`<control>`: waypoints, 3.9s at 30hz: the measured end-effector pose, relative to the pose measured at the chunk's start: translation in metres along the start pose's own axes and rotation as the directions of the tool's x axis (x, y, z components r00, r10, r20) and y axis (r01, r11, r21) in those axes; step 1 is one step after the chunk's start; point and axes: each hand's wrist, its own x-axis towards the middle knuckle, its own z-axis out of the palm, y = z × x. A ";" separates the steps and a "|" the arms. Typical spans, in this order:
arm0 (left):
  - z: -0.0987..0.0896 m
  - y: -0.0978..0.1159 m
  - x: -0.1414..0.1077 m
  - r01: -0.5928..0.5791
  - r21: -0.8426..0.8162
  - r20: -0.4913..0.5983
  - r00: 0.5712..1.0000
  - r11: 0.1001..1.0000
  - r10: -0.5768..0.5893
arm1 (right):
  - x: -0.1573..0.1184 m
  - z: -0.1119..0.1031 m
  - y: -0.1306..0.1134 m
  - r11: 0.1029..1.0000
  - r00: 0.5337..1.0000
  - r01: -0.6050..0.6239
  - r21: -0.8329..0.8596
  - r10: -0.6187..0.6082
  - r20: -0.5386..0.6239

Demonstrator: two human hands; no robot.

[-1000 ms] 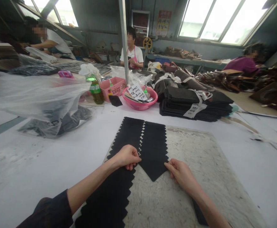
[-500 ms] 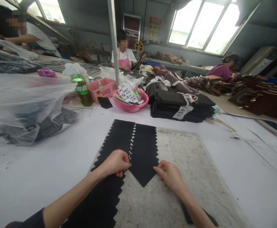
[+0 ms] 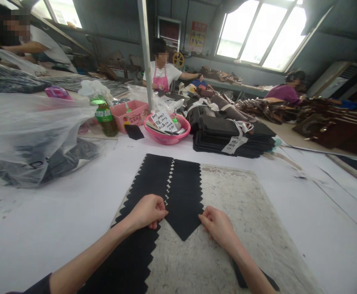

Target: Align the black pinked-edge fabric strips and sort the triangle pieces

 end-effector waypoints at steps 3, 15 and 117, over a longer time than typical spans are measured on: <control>0.000 0.001 -0.002 -0.008 0.015 -0.016 1.000 1.000 0.009 | 0.000 -0.001 -0.001 1.000 1.000 -0.002 -0.016 0.002 -0.003; -0.002 -0.001 -0.002 -0.037 -0.131 -0.028 0.999 0.991 0.034 | 0.005 0.001 0.003 1.000 0.999 0.004 0.003 -0.004 0.035; 0.021 0.018 -0.066 -0.429 0.780 0.139 0.828 0.455 0.544 | -0.088 -0.033 0.035 0.900 0.944 -0.200 -0.388 0.070 -0.323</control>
